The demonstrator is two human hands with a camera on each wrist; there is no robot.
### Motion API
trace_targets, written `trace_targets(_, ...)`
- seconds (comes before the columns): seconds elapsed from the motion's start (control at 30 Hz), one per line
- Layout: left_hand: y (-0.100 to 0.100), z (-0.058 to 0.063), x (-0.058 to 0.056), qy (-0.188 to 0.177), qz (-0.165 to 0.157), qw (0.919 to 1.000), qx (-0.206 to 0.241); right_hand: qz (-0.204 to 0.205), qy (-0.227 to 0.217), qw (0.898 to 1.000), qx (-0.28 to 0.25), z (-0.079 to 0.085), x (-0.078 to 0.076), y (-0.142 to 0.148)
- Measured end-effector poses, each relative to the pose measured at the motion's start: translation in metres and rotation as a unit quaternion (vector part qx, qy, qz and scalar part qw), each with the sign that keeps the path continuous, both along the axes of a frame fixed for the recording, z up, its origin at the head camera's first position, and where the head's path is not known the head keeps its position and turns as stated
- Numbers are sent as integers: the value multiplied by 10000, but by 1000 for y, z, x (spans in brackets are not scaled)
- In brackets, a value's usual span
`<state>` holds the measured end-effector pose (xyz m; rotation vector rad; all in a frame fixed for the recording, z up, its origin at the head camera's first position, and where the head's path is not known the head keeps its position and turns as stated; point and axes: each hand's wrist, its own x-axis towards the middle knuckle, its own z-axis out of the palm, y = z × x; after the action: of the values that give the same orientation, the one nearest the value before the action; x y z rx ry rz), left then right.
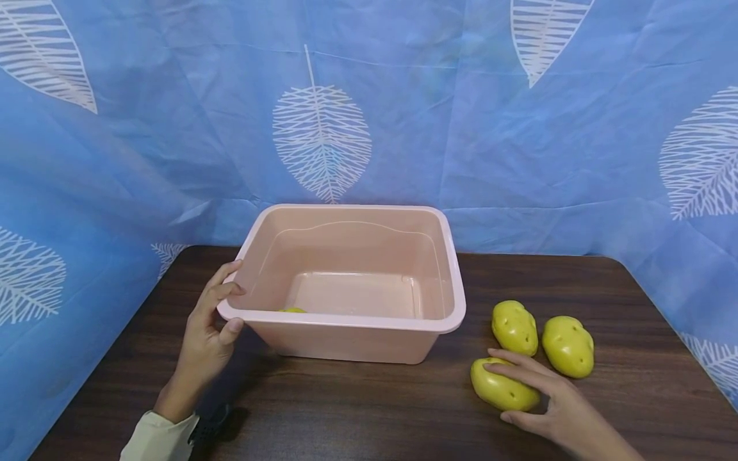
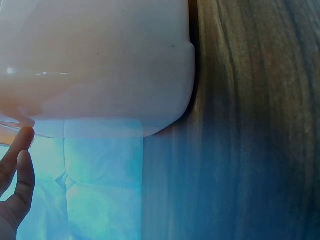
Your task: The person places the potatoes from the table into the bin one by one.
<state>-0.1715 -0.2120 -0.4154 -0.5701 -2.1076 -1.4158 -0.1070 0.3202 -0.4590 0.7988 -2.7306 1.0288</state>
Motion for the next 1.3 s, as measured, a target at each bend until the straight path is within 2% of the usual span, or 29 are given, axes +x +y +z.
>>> trace_targets(0.13,-1,-1,0,-1,6,10000,-12,7,135,9998,126,-1,-2,-4)
trace_targets(0.37,0,-1,-2,7,-105,9999,47,-235,-272,9992,177,-3,-4,-10)
trace_targets(0.7,0,-1,-2,-24,-64,10000,7,-275,-215,9992,196,-3,-7,-17)
trace_targets(0.87,-1,-4,-2,-34,-47,10000,-14,-329,-338,9987,198,-1,-7,-19)
trace_targets(1.3,-1,-3,-2,-31,-51,10000,-14,-399,-336,9985,-167,10,-4,-23)
